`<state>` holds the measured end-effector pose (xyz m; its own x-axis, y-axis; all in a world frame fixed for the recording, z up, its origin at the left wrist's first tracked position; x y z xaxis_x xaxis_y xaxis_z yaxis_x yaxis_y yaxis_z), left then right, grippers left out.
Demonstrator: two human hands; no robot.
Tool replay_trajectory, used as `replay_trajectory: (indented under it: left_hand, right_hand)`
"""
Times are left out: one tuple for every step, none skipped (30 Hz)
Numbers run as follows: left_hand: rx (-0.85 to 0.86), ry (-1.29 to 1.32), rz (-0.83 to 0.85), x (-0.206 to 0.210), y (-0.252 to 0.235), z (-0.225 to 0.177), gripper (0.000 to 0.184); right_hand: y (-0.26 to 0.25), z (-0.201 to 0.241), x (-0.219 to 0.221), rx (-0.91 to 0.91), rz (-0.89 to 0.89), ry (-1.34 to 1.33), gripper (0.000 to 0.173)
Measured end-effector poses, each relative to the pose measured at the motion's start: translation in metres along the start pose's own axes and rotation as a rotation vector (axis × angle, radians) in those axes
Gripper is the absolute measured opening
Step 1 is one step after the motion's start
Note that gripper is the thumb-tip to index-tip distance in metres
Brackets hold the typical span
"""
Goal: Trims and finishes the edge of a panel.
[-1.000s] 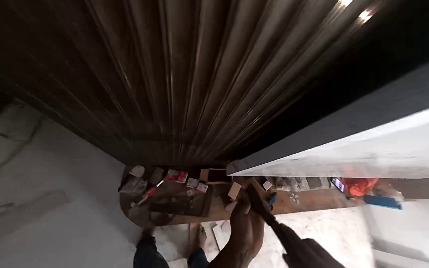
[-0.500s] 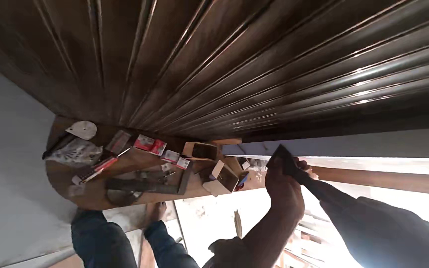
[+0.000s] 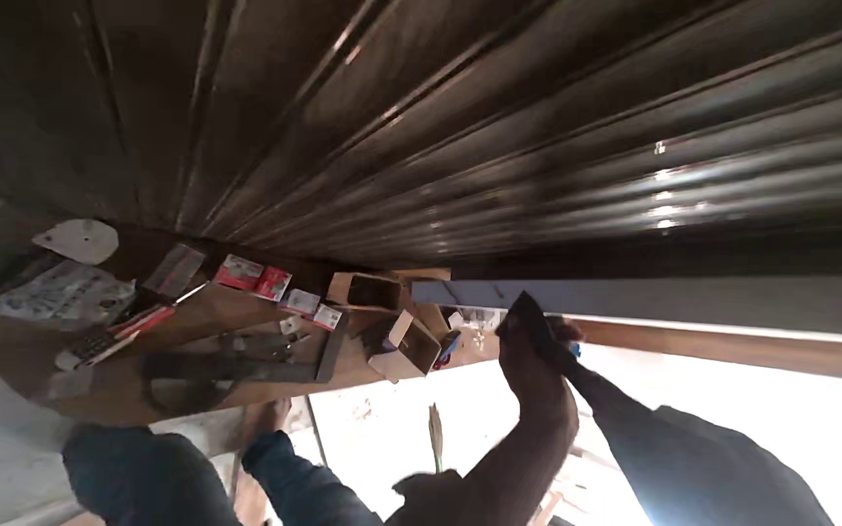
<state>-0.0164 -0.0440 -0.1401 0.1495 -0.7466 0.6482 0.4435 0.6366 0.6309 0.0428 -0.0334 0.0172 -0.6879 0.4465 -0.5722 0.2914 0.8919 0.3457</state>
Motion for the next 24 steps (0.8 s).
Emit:
replay_trajectory:
  left_hand:
    - [0.022,-0.007,-0.001,0.004,-0.008,-0.004,0.045]
    - [0.035,-0.022,0.01,0.003,-0.009,-0.006,0.045]
    - [0.042,-0.034,0.033,0.002,-0.007,-0.007,0.044]
    - [0.043,-0.048,0.057,0.002,-0.005,-0.006,0.042]
    - [0.035,-0.052,0.067,0.0,-0.001,-0.004,0.042]
    - [0.017,-0.043,0.064,-0.002,0.002,-0.005,0.041]
    - [0.011,-0.033,0.051,-0.002,-0.003,-0.009,0.04]
    - [0.018,-0.029,0.051,-0.001,-0.009,-0.013,0.039]
    - [0.025,-0.045,0.076,-0.001,-0.009,-0.013,0.039]
    - [0.031,-0.085,0.112,-0.002,-0.004,-0.013,0.04]
    - [0.02,-0.131,0.144,-0.007,0.006,-0.012,0.041]
    - [0.015,-0.136,0.159,-0.009,0.01,-0.012,0.043]
    - [0.02,-0.101,0.146,-0.005,0.0,-0.014,0.043]
    - [0.022,-0.059,0.115,-0.001,-0.012,-0.015,0.042]
    - [0.011,-0.018,0.067,-0.005,-0.012,-0.014,0.041]
    - [-0.002,-0.002,0.05,-0.008,-0.007,-0.013,0.04]
    - [-0.007,-0.005,0.059,-0.008,-0.005,-0.013,0.039]
    - [-0.016,-0.027,0.085,-0.01,0.0,-0.013,0.039]
    - [-0.012,-0.031,0.114,-0.009,-0.003,-0.015,0.041]
    - [-0.001,0.012,0.112,-0.006,-0.017,-0.018,0.04]
    - [-0.004,0.041,0.08,-0.01,-0.021,-0.018,0.04]
    - [-0.012,0.061,0.025,-0.014,-0.019,-0.017,0.04]
    - [-0.02,0.069,0.001,-0.014,-0.018,-0.016,0.04]
    - [-0.032,0.05,0.006,-0.014,-0.014,-0.016,0.038]
  right_hand:
    - [-0.008,0.002,-0.001,0.013,0.074,-0.039,0.039]
    - [-0.011,0.004,-0.002,0.026,0.134,-0.059,0.04]
    - [-0.01,0.004,0.0,0.011,0.072,-0.058,0.039]
    - [-0.007,0.003,0.002,-0.006,-0.009,-0.034,0.038]
    - [-0.001,0.0,0.004,-0.009,-0.05,-0.013,0.038]
    - [0.003,0.0,0.009,0.002,-0.072,0.013,0.039]
    - [-0.001,0.004,0.014,0.016,-0.095,0.028,0.039]
    - [-0.005,0.009,0.014,0.041,-0.113,0.025,0.038]
    - [-0.006,0.012,0.01,0.051,-0.115,0.016,0.037]
    - [-0.001,0.013,0.008,0.059,-0.114,0.023,0.037]
    - [0.008,0.012,0.007,0.058,-0.094,0.032,0.036]
    - [0.012,0.012,0.006,0.052,-0.089,0.035,0.036]
    - [0.003,0.014,0.007,0.053,-0.118,0.018,0.036]
    - [-0.006,0.016,0.01,0.054,-0.153,-0.012,0.035]
    - [-0.005,0.017,0.012,0.046,-0.153,-0.024,0.035]
    - [-0.001,0.016,0.013,0.048,-0.123,-0.019,0.036]
    - [0.002,0.015,0.013,0.05,-0.112,-0.01,0.037]
    - [0.005,0.016,0.011,0.048,-0.078,-0.002,0.037]
    - [0.0,0.019,0.009,0.043,-0.084,0.003,0.035]
    - [-0.009,0.022,0.013,0.038,-0.134,-0.009,0.035]
    - [-0.01,0.022,0.017,0.037,-0.134,-0.022,0.035]
    - [-0.007,0.02,0.023,0.033,-0.103,-0.024,0.036]
    - [-0.005,0.019,0.025,0.032,-0.09,-0.027,0.036]
    - [-0.001,0.019,0.025,0.035,-0.087,-0.02,0.037]
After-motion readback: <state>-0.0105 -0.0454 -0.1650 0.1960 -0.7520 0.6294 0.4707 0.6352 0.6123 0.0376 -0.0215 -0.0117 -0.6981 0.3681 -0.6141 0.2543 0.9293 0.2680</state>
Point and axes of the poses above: each hand's wrist, its own y-axis away from the middle knuckle, its own x-axis out of the palm, z = x × y, the point moved 6 cm from there along -y, towards the middle knuckle, and after that the axes turned 14 degrees about y, right-handed, at the moved point
